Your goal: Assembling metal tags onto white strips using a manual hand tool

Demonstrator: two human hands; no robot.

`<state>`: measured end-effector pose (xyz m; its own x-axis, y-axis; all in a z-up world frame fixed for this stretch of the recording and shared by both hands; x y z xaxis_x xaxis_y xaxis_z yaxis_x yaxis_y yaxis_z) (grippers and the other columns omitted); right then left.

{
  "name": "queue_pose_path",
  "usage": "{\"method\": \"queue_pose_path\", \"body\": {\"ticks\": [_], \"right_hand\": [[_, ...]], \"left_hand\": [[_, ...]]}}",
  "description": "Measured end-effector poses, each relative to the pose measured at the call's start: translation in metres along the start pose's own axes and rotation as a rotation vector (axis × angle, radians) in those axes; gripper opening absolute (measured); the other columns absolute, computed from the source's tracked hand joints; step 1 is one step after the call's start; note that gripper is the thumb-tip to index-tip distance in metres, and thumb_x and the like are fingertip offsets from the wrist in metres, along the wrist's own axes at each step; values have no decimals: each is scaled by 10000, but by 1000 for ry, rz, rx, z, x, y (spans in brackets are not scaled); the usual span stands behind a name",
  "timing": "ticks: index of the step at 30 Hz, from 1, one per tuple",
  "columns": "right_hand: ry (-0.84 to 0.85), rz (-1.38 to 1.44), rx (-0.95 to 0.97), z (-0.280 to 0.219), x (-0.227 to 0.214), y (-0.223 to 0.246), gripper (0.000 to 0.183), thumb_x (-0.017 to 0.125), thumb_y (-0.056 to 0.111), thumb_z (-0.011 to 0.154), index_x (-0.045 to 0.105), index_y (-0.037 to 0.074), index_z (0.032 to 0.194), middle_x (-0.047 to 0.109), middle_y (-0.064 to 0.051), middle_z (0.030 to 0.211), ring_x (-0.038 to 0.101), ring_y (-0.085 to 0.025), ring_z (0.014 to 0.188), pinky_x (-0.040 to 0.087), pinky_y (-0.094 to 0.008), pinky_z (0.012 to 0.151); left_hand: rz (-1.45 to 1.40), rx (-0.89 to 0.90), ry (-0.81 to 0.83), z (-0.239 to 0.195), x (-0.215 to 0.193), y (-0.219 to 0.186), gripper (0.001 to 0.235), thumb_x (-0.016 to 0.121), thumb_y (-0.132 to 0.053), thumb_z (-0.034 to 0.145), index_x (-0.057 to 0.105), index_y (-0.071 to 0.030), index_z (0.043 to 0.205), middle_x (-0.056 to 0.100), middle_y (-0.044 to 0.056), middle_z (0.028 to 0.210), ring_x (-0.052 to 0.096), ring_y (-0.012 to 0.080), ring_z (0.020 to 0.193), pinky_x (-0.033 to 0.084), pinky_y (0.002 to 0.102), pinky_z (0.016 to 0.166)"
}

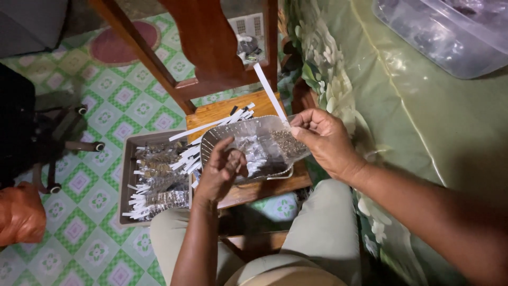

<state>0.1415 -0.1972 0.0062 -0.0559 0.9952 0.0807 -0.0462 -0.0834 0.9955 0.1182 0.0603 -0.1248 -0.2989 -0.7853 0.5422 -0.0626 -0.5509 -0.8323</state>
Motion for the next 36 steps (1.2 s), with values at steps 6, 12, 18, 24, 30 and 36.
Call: {"method": "queue_pose_path", "body": {"ticks": [6,12,18,24,30,36], "right_hand": [[23,7,38,1,0,-9,165,720,-9,883,690,16,1043,601,-1,785,568,-38,724,475,-176,689],[47,28,37,1,4,-14,170,730,-11,864,692,28,1026,623,11,791,596,-36,735,490,-177,698],[70,-5,22,3,5,-33,198,728,-25,853,704,43,1037,579,26,789,586,-39,742,511,-191,703],[64,-3,-6,1,8,-29,191,722,-37,855,708,54,1022,583,24,795,589,-40,758,521,-202,710],[168,-105,-110,5,6,-41,95,695,44,920,664,87,999,691,-16,951,627,-89,878,494,-239,818],[176,-227,-153,-1,10,-21,96,702,68,908,680,104,995,722,-25,991,672,-133,938,540,-275,850]], "left_hand": [[-289,202,-62,-27,12,7,566,944,-168,659,627,-41,1111,524,100,803,552,238,742,518,374,633],[147,354,-282,-33,26,-18,142,745,3,875,695,75,987,607,140,826,594,216,762,514,324,668],[286,328,-401,-39,63,-49,379,787,66,808,721,79,1181,764,166,999,691,166,863,583,306,776],[785,499,-398,-39,76,-79,154,793,14,843,783,28,996,766,183,851,746,239,777,592,347,697],[1124,700,-524,-50,83,-89,193,818,-30,842,751,-124,997,439,99,1414,460,254,1341,454,353,1137],[1383,746,-440,-58,94,-107,185,811,-64,857,741,-199,964,692,-11,941,596,169,898,456,297,741]]}}
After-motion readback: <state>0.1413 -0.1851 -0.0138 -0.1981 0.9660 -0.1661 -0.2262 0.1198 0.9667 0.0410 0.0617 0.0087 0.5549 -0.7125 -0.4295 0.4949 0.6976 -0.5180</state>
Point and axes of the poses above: each hand's wrist, its own z-axis towards the middle knuckle, its own x-axis out of the palm, y = z × x, the point moved 4 cm from there along z, towards the middle knuckle
